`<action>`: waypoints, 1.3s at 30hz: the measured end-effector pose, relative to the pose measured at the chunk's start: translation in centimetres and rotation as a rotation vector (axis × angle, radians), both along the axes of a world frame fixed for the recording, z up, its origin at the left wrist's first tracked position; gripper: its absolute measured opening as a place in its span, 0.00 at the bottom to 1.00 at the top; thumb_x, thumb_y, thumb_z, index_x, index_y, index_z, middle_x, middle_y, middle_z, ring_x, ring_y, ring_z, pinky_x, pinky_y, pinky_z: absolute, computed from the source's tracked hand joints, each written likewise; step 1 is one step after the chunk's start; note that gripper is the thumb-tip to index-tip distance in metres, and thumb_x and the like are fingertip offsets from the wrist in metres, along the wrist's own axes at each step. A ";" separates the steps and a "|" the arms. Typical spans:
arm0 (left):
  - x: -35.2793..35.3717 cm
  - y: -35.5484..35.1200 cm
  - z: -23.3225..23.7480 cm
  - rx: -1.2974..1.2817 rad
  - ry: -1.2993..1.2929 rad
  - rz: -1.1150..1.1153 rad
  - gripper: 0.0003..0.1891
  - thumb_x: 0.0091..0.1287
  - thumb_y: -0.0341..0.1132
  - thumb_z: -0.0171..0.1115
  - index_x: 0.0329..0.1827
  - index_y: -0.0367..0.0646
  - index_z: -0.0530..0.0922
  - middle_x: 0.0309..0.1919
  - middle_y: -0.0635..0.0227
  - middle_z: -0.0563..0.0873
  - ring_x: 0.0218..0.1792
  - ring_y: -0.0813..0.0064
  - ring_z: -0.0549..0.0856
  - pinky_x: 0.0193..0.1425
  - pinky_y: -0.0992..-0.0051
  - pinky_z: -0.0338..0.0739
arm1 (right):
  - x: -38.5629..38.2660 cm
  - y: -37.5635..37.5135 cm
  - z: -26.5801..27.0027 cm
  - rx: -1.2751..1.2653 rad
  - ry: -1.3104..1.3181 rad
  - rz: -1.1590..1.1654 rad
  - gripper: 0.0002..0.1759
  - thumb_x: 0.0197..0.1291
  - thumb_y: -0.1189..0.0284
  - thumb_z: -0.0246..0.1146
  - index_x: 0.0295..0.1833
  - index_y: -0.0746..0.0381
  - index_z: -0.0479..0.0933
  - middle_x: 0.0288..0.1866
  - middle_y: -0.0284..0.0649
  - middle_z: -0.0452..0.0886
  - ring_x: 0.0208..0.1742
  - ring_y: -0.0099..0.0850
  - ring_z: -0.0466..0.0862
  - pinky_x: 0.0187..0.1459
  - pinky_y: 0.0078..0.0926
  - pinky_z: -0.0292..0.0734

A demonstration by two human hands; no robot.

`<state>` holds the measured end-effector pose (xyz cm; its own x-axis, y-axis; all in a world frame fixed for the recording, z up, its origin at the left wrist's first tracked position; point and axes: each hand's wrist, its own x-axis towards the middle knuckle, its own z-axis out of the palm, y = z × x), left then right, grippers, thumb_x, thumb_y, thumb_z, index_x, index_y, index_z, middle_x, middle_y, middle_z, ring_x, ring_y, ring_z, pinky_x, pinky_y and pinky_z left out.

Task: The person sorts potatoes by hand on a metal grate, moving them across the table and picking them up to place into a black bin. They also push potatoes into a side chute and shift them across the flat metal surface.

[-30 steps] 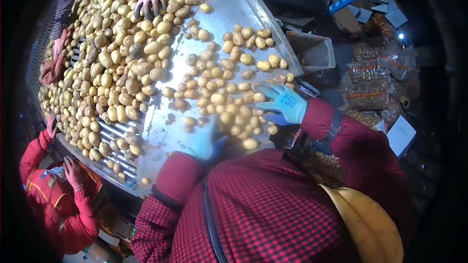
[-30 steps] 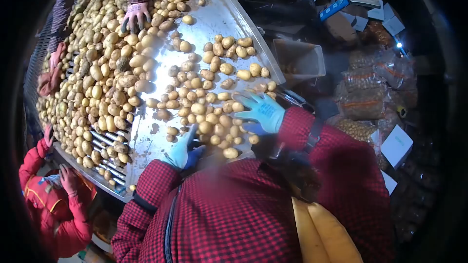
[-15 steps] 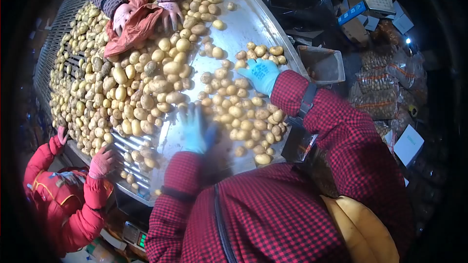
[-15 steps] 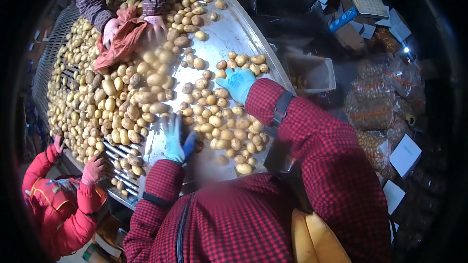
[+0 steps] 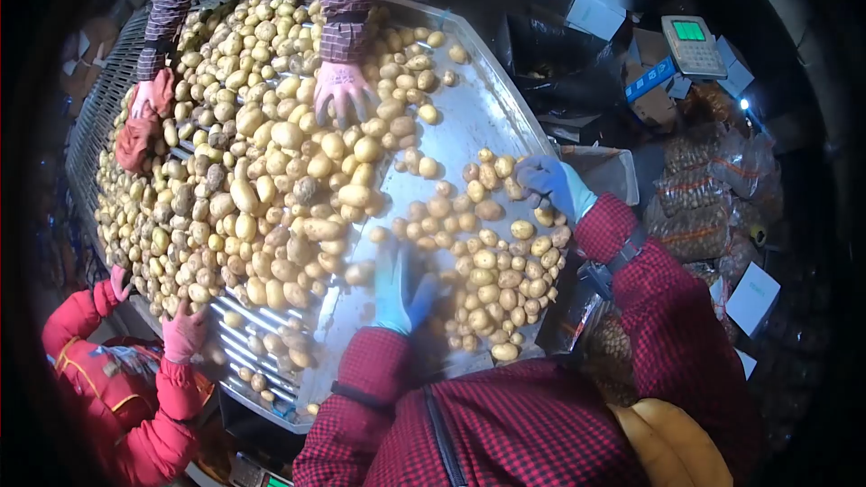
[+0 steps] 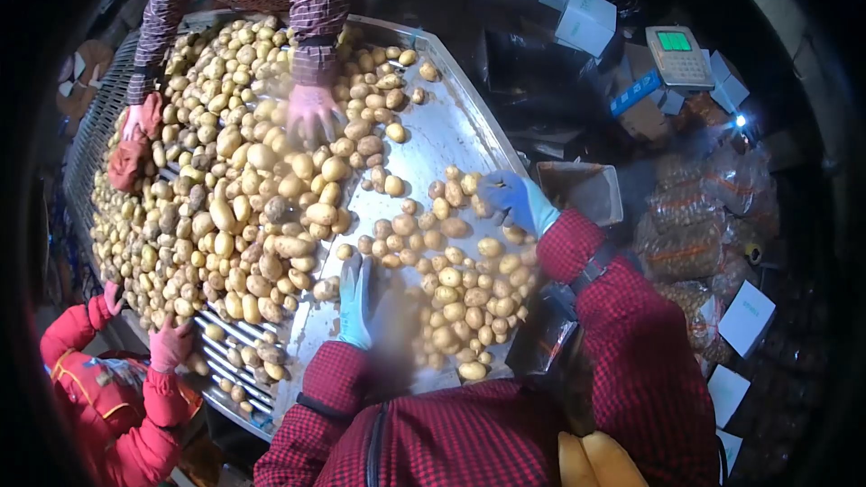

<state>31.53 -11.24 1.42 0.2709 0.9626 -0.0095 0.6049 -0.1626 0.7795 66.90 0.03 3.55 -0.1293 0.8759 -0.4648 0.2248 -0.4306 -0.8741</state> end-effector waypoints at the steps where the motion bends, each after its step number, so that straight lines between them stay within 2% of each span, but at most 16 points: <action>1: 0.1 0.8 -2.0 0.096 0.012 -0.003 0.40 0.62 0.44 0.66 0.75 0.34 0.64 0.73 0.39 0.66 0.77 0.38 0.58 0.80 0.47 0.53 | -0.3 0.9 1.3 -0.074 0.219 -0.095 0.20 0.69 0.54 0.62 0.53 0.60 0.78 0.35 0.36 0.81 0.23 0.20 0.76 0.23 0.16 0.69; 4: 0.4 3.3 -4.3 0.198 0.080 -0.012 0.41 0.62 0.47 0.66 0.76 0.34 0.64 0.75 0.39 0.63 0.78 0.37 0.56 0.80 0.44 0.51 | -2.3 5.1 2.0 0.031 0.220 -0.400 0.18 0.70 0.56 0.61 0.50 0.60 0.77 0.32 0.35 0.80 0.22 0.21 0.75 0.22 0.17 0.69; 8: 0.5 8.1 -3.6 0.338 0.115 0.002 0.39 0.63 0.44 0.66 0.76 0.37 0.65 0.75 0.45 0.65 0.77 0.40 0.58 0.80 0.47 0.54 | -4.9 12.6 2.8 -0.003 0.010 -0.350 0.20 0.74 0.56 0.56 0.54 0.62 0.78 0.44 0.40 0.84 0.37 0.26 0.83 0.36 0.25 0.79; 10: 0.8 11.2 -3.0 0.401 0.127 0.045 0.37 0.64 0.38 0.67 0.76 0.40 0.65 0.75 0.51 0.66 0.77 0.44 0.60 0.80 0.50 0.57 | -3.3 19.7 -6.0 0.675 -0.176 -0.055 0.20 0.76 0.58 0.53 0.58 0.63 0.77 0.48 0.41 0.84 0.45 0.29 0.84 0.46 0.26 0.79; 12: 1.3 13.1 -2.4 0.342 0.169 0.016 0.35 0.63 0.41 0.67 0.72 0.37 0.68 0.72 0.48 0.69 0.74 0.42 0.63 0.77 0.49 0.60 | -4.2 23.2 -8.6 0.726 -0.077 -0.025 0.20 0.77 0.61 0.51 0.61 0.65 0.77 0.52 0.41 0.85 0.51 0.30 0.84 0.52 0.26 0.78; 15: 2.9 15.3 0.0 0.209 0.113 -0.123 0.36 0.66 0.42 0.65 0.74 0.34 0.65 0.75 0.46 0.65 0.76 0.40 0.60 0.79 0.49 0.57 | -8.9 25.4 -6.4 0.226 0.153 -0.173 0.19 0.77 0.64 0.52 0.61 0.66 0.77 0.55 0.41 0.84 0.54 0.30 0.83 0.56 0.24 0.77; 18: 4.5 18.1 0.1 0.129 -0.073 0.016 0.36 0.67 0.42 0.64 0.75 0.34 0.64 0.76 0.45 0.62 0.77 0.39 0.59 0.80 0.48 0.53 | -9.6 25.6 -7.6 0.488 -0.271 0.125 0.17 0.76 0.65 0.53 0.59 0.64 0.80 0.55 0.38 0.84 0.53 0.27 0.81 0.54 0.24 0.77; 19: 5.1 18.7 -1.0 0.264 -0.015 0.062 0.36 0.67 0.41 0.63 0.76 0.34 0.64 0.76 0.42 0.62 0.77 0.38 0.58 0.80 0.48 0.52 | -9.7 25.7 -8.1 0.256 0.240 -0.080 0.17 0.76 0.66 0.54 0.60 0.63 0.80 0.53 0.34 0.84 0.53 0.26 0.81 0.54 0.24 0.77; 22: 6.2 21.0 -2.4 0.353 -0.085 0.015 0.36 0.67 0.41 0.64 0.75 0.33 0.64 0.75 0.41 0.64 0.77 0.38 0.58 0.80 0.47 0.52 | -9.3 25.0 -6.8 0.066 0.376 -0.069 0.17 0.75 0.69 0.54 0.63 0.63 0.78 0.53 0.33 0.83 0.55 0.25 0.81 0.56 0.23 0.77; 23: 6.5 21.5 -2.9 0.368 -0.012 0.038 0.36 0.67 0.41 0.64 0.74 0.33 0.65 0.74 0.41 0.66 0.77 0.38 0.59 0.80 0.47 0.53 | -9.9 24.2 -6.2 0.279 0.297 0.023 0.21 0.70 0.61 0.61 0.63 0.60 0.80 0.51 0.35 0.83 0.48 0.25 0.82 0.44 0.20 0.76; 25: 7.0 22.2 -2.9 0.414 0.034 0.113 0.35 0.67 0.42 0.64 0.73 0.32 0.66 0.73 0.41 0.66 0.76 0.37 0.60 0.79 0.47 0.55 | -11.9 24.6 -7.4 0.324 0.352 0.080 0.22 0.69 0.65 0.62 0.65 0.63 0.78 0.53 0.37 0.84 0.46 0.27 0.82 0.45 0.23 0.77; 27: 7.0 21.8 -3.3 0.429 0.079 0.114 0.34 0.69 0.41 0.62 0.74 0.31 0.65 0.74 0.41 0.66 0.76 0.37 0.59 0.79 0.48 0.54 | -12.4 23.3 -6.8 0.579 0.040 0.220 0.22 0.69 0.70 0.64 0.67 0.61 0.76 0.48 0.36 0.85 0.48 0.23 0.82 0.50 0.23 0.78; 29: 7.2 19.6 -4.0 0.459 0.066 0.084 0.33 0.71 0.42 0.60 0.74 0.30 0.65 0.74 0.40 0.64 0.77 0.38 0.58 0.80 0.49 0.54 | -11.0 23.4 -12.0 0.540 -0.044 0.514 0.21 0.69 0.68 0.64 0.65 0.62 0.77 0.46 0.36 0.85 0.45 0.23 0.82 0.46 0.22 0.78; 32: 7.9 15.7 -3.2 0.260 0.042 0.120 0.32 0.68 0.40 0.64 0.71 0.33 0.66 0.72 0.38 0.65 0.75 0.38 0.61 0.78 0.45 0.56 | -9.3 16.3 -2.6 0.216 -0.065 0.601 0.16 0.70 0.70 0.63 0.60 0.64 0.79 0.44 0.35 0.85 0.41 0.21 0.83 0.40 0.20 0.77; 35: 7.3 15.6 -1.3 0.150 -0.190 0.053 0.35 0.64 0.38 0.66 0.72 0.33 0.65 0.67 0.40 0.69 0.69 0.39 0.67 0.73 0.44 0.62 | -6.2 15.2 -1.3 0.162 -0.049 0.836 0.15 0.70 0.70 0.64 0.58 0.65 0.81 0.49 0.38 0.86 0.50 0.24 0.84 0.49 0.23 0.81; 39: 7.1 18.7 -1.5 0.266 0.039 -0.020 0.37 0.66 0.42 0.64 0.73 0.31 0.63 0.69 0.37 0.67 0.70 0.37 0.66 0.72 0.45 0.63 | -7.5 20.3 -1.5 0.445 0.047 0.261 0.20 0.70 0.64 0.65 0.62 0.63 0.79 0.51 0.39 0.85 0.50 0.25 0.82 0.53 0.27 0.78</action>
